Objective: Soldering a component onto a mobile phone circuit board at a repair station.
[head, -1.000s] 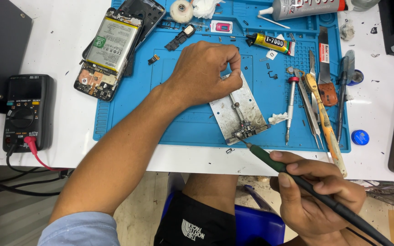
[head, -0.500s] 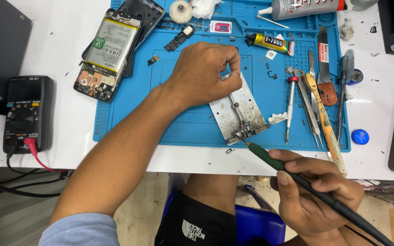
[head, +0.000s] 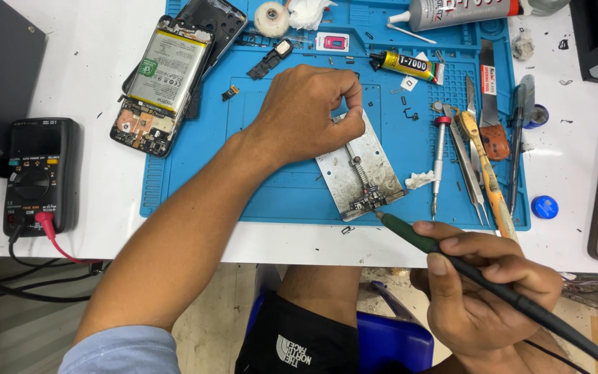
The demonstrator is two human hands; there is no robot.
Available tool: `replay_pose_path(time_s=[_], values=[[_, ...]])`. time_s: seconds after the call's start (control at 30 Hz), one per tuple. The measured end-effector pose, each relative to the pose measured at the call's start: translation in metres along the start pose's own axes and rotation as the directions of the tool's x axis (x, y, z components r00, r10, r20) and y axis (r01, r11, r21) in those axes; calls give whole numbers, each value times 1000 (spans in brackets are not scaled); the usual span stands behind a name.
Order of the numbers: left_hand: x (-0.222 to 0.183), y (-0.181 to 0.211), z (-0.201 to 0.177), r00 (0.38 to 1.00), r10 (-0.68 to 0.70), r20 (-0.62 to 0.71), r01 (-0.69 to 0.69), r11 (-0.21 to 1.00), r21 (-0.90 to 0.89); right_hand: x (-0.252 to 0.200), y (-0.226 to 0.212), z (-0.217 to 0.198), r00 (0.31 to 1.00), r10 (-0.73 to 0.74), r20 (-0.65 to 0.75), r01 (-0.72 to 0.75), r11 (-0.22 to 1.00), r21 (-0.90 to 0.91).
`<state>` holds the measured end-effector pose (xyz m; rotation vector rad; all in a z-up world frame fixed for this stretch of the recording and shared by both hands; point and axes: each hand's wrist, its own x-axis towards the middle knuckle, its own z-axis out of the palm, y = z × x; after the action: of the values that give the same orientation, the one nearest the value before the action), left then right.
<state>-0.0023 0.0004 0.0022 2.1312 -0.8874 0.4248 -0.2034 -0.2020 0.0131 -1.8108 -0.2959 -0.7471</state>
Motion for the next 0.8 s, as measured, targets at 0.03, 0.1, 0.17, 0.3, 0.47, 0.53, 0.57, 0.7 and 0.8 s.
replay_pose_path(time_s=[0.03,0.1,0.17,0.3,0.47,0.53,0.57,0.7,0.8], values=[[0,0,0,1000,0,0,0,1000,0,3,0,-1,1000,0,0,0,1000,0],[0,0,0,1000,5,1,-5,1000,-7,8,-1,-4,1000,19,11,-19,1000,-15],[0,0,0,1000,4,1,-4,1000,-12,13,1,-7,999,42,10,-42,999,6],[-1,0,0,1000,-7,9,7,1000,-17,25,3,-20,984,176,29,-178,983,54],[-1,3,-3,999,-28,46,29,999,-13,43,14,-32,972,234,-30,-230,967,114],[0,3,-4,998,-11,59,12,1000,-22,49,20,-37,968,241,-62,-228,959,170],[0,3,-4,997,-32,68,34,999,-35,51,22,-38,963,253,-95,-232,955,187],[2,8,-9,979,-141,147,151,987,-60,57,29,-38,951,267,-154,-219,938,269],[3,7,-11,958,-216,189,226,973,-36,62,23,-31,943,280,-182,-231,940,250]])
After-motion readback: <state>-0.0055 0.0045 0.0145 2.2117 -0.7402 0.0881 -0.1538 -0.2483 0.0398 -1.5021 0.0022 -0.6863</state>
